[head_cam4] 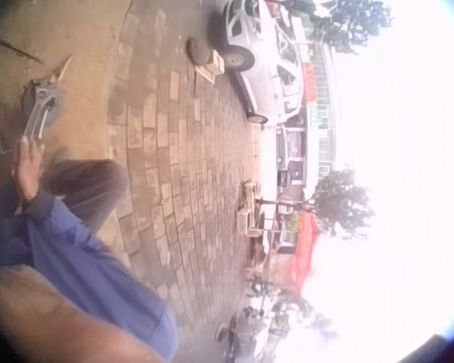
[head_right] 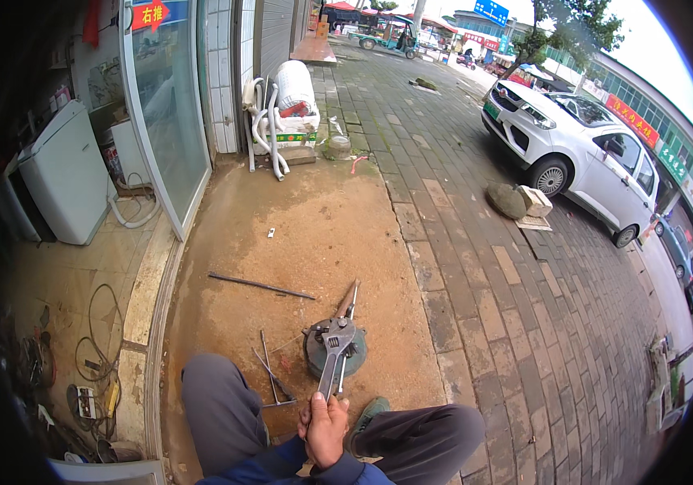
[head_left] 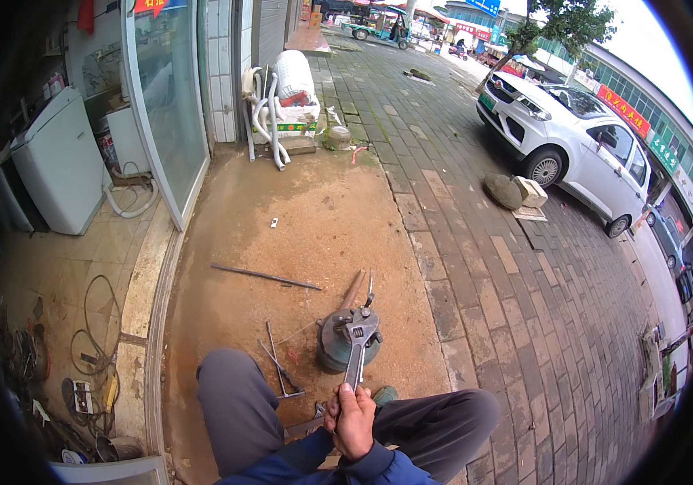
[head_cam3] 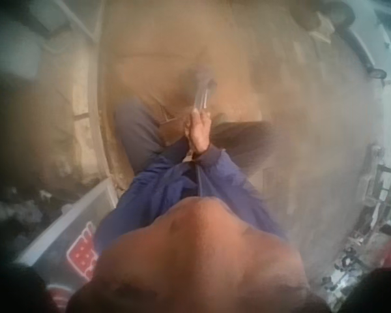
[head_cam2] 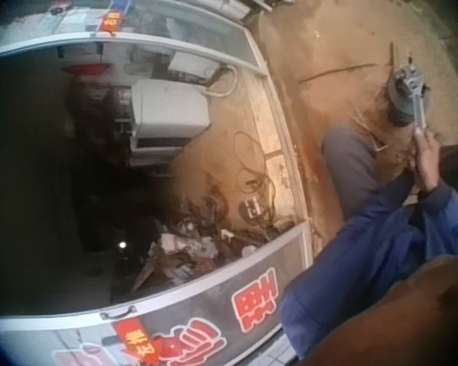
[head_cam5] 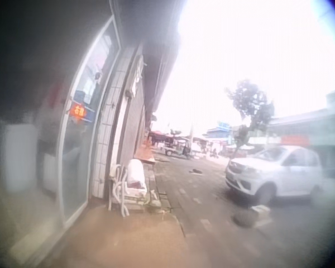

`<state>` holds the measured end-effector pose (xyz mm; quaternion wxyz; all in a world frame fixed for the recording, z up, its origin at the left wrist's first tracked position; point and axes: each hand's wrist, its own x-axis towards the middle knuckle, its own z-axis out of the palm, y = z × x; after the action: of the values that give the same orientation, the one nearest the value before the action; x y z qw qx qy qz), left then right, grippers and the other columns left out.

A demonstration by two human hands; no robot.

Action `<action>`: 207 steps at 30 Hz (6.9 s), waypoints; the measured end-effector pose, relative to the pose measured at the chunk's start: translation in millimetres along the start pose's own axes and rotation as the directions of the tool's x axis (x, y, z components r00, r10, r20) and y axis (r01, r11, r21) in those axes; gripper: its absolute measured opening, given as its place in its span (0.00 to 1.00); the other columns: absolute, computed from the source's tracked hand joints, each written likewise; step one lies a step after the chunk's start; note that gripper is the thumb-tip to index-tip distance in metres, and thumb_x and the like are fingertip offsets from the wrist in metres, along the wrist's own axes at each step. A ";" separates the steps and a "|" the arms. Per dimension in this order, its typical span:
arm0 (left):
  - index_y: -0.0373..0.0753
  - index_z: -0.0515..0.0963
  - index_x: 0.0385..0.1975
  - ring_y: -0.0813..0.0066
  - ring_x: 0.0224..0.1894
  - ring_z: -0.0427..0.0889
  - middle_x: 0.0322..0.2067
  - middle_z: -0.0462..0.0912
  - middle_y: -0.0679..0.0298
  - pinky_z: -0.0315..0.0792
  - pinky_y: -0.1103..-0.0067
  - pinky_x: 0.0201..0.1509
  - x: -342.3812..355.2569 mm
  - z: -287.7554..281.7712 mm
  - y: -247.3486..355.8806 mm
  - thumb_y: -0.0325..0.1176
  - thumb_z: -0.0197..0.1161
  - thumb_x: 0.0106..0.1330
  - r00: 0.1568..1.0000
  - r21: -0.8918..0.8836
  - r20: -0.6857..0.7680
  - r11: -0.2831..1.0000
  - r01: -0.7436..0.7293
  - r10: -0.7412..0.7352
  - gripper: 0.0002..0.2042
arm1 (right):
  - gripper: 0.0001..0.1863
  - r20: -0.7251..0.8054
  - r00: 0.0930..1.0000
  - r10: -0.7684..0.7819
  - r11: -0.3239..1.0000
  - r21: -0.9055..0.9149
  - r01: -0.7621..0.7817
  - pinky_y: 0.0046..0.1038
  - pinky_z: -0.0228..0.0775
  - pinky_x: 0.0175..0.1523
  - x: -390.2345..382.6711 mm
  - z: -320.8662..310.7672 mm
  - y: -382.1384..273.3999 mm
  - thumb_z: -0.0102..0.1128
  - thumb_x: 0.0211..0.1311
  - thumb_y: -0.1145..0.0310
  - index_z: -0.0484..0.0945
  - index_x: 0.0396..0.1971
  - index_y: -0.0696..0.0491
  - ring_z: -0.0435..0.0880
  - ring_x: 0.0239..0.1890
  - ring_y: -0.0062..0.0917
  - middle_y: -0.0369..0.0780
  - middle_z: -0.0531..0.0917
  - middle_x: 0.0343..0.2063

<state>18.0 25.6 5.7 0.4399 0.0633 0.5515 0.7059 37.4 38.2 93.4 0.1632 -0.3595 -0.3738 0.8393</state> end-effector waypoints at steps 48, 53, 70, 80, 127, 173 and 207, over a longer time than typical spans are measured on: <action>0.38 0.69 0.34 0.75 0.18 0.73 0.22 0.72 0.64 0.68 0.77 0.20 9.4 -17.2 8.3 0.36 0.55 0.75 0.984 -0.033 0.019 0.983 0.180 -0.179 0.10 | 0.19 0.343 0.802 0.489 0.651 -0.756 -0.074 0.22 0.54 0.17 85.4 -114.9 -197.4 0.52 0.77 0.54 0.73 0.35 0.57 0.63 0.12 0.15 0.33 0.69 0.17; 0.38 0.70 0.33 0.76 0.18 0.72 0.21 0.71 0.66 0.67 0.78 0.20 3.4 -15.9 12.4 0.35 0.54 0.76 0.986 -0.031 -0.009 0.985 0.168 -0.168 0.09 | 0.18 0.329 0.865 0.379 0.788 -0.605 -0.115 0.23 0.54 0.15 59.5 -110.9 -147.2 0.51 0.78 0.56 0.74 0.36 0.58 0.63 0.09 0.17 0.33 0.68 0.14; 0.38 0.72 0.31 0.80 0.15 0.71 0.18 0.73 0.69 0.67 0.80 0.18 9.1 -17.3 13.6 0.40 0.53 0.76 0.996 0.065 0.056 0.995 0.070 -0.074 0.14 | 0.15 0.072 0.997 0.007 0.981 -0.195 0.007 0.23 0.63 0.16 -12.1 -42.6 -35.1 0.47 0.80 0.61 0.71 0.37 0.57 0.69 0.11 0.20 0.36 0.73 0.17; 0.37 0.69 0.34 0.77 0.17 0.72 0.21 0.72 0.66 0.67 0.78 0.19 13.8 -18.3 6.0 0.40 0.55 0.75 0.985 0.011 0.062 0.987 0.162 -0.162 0.12 | 0.18 0.226 0.907 0.355 0.743 -0.657 -0.127 0.22 0.56 0.15 44.1 -119.9 -185.5 0.49 0.79 0.57 0.73 0.35 0.58 0.65 0.09 0.18 0.35 0.69 0.13; 0.38 0.71 0.33 0.76 0.15 0.72 0.20 0.74 0.65 0.67 0.79 0.17 8.9 -10.8 9.0 0.38 0.55 0.75 0.996 -0.056 0.036 0.995 0.087 -0.085 0.11 | 0.15 0.189 0.974 0.128 0.942 -0.331 -0.059 0.22 0.61 0.19 -20.0 -70.1 -71.6 0.47 0.79 0.61 0.71 0.38 0.58 0.69 0.13 0.19 0.36 0.72 0.19; 0.40 0.71 0.32 0.78 0.16 0.71 0.20 0.71 0.67 0.66 0.79 0.18 9.4 -9.0 -0.6 0.40 0.49 0.77 0.991 -0.091 -0.048 0.989 0.119 -0.123 0.13 | 0.18 0.298 0.918 0.260 0.880 -0.464 -0.099 0.24 0.56 0.15 40.1 -103.5 -107.7 0.48 0.79 0.58 0.73 0.33 0.56 0.66 0.10 0.18 0.34 0.70 0.15; 0.38 0.68 0.32 0.78 0.17 0.72 0.20 0.72 0.67 0.67 0.79 0.20 13.3 -22.4 10.0 0.36 0.55 0.75 0.987 0.092 0.080 0.987 0.131 -0.139 0.10 | 0.18 0.279 0.824 0.493 0.625 -0.772 -0.112 0.21 0.54 0.12 93.4 -118.6 -211.4 0.51 0.78 0.58 0.75 0.31 0.57 0.63 0.09 0.15 0.33 0.69 0.13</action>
<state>-8.5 18.5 0.2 0.5069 0.0752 0.5652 0.6465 60.2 290.4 151.2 -0.2364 -0.2407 -0.6341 0.6958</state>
